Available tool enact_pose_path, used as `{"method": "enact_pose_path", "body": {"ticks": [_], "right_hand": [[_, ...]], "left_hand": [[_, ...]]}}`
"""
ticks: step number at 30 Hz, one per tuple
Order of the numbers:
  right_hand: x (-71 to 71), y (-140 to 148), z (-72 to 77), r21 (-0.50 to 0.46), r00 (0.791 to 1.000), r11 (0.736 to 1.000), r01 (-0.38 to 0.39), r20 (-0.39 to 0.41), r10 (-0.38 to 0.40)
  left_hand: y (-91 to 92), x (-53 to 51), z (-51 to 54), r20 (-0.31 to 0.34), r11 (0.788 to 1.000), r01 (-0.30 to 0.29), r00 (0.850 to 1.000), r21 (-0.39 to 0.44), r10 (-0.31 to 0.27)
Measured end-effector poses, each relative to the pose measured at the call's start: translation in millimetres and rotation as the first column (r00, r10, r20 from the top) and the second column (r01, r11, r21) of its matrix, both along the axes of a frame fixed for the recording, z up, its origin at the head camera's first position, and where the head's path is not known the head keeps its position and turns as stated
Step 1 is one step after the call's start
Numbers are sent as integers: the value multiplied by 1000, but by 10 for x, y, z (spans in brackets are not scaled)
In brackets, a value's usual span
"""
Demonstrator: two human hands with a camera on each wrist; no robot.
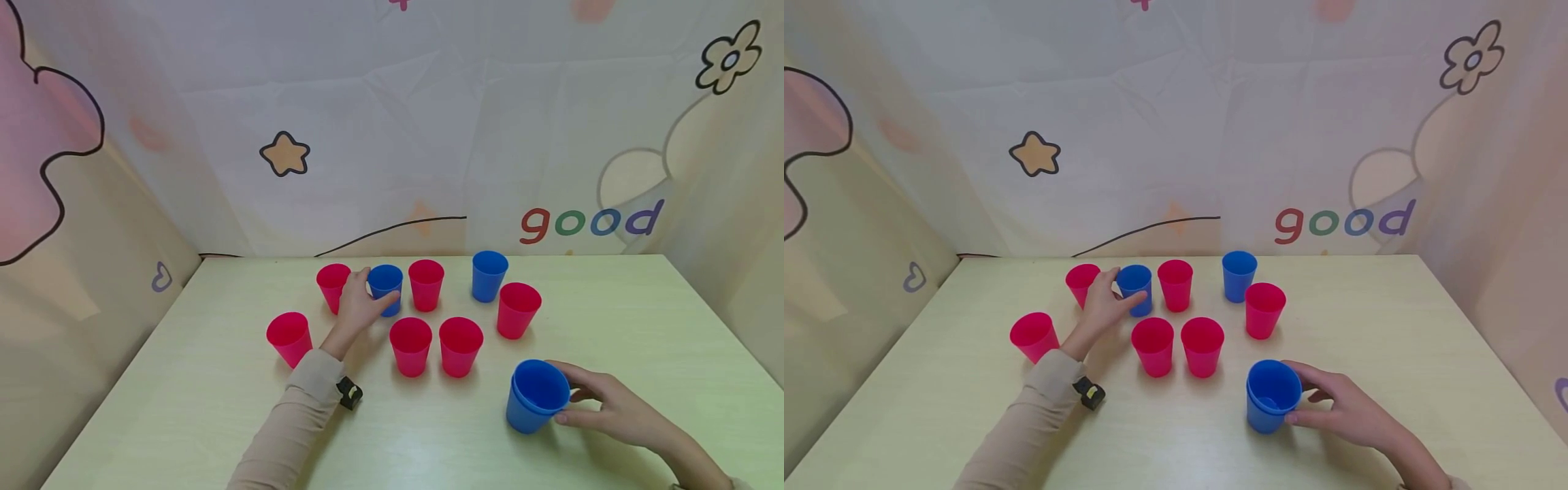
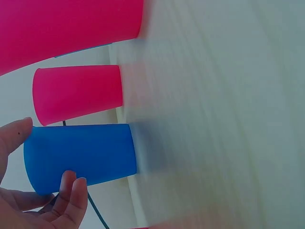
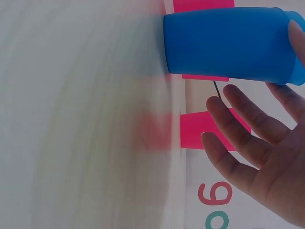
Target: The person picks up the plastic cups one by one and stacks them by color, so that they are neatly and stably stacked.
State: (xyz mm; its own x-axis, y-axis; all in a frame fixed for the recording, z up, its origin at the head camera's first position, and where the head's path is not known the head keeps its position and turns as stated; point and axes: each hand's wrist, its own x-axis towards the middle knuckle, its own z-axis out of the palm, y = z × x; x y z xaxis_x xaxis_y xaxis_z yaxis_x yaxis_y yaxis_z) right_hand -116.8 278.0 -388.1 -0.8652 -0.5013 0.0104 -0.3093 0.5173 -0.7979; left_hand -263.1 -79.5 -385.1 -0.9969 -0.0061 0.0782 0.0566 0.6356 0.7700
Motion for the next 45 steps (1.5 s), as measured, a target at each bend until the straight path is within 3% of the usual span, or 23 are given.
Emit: {"method": "enact_pose_path", "body": {"ticks": [16,45], "right_hand": [[7,3,-3,-17,1000,1000,-7,-9,7],[4,4,3,3,1000,1000,1,5,-1]], "left_hand": [[19,17,-13,-19,1000,-10,1000,12,10],[-36,143,93,-105,1000,-11,994,16,13]]}}
